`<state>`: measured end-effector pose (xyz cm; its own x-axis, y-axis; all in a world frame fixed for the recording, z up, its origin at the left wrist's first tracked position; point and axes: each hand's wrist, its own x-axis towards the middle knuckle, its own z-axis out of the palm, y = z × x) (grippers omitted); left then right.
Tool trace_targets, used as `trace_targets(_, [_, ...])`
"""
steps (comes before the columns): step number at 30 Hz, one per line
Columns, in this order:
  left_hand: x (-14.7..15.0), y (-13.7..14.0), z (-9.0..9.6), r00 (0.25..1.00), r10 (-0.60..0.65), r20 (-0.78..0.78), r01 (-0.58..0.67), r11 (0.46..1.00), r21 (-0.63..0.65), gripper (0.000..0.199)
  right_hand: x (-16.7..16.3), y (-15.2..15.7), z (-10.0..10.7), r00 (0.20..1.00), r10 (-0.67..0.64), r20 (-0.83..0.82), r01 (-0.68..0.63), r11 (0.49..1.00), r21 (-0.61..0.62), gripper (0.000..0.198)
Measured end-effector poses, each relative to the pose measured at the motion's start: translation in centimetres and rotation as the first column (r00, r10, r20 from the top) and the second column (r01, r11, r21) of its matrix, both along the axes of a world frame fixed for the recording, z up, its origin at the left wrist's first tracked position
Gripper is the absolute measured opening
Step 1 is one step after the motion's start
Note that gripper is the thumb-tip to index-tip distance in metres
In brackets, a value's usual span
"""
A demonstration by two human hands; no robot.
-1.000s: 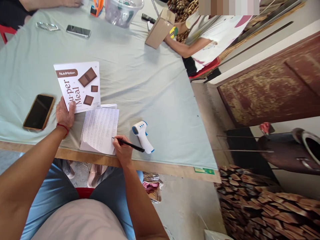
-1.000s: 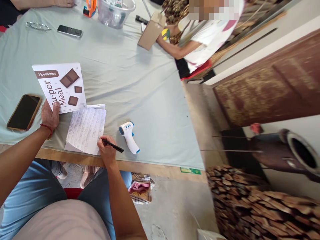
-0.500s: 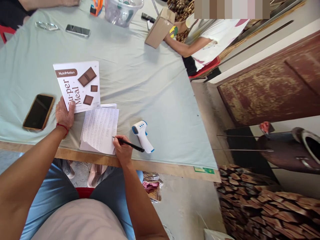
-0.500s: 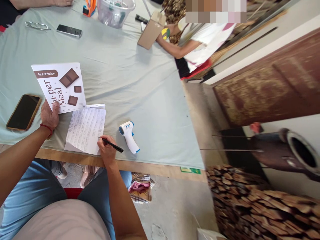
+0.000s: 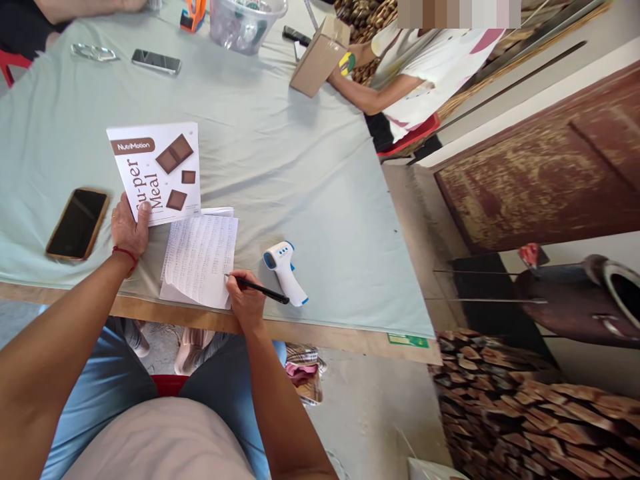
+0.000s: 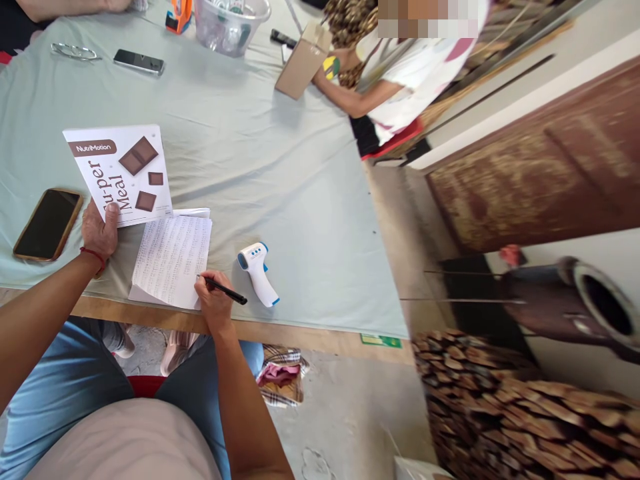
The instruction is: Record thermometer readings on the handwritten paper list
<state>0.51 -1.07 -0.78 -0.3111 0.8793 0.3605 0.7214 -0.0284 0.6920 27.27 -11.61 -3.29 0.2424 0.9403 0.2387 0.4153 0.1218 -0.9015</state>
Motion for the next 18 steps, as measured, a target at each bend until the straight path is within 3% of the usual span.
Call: trace_targets(18, [0.06,0.06,0.02,0.999,-0.023,0.022,0.023,1.0,0.013,0.072,-0.06,-0.13,0.48,0.997,-0.044,-0.061,0.041,0.997,-0.06,0.017])
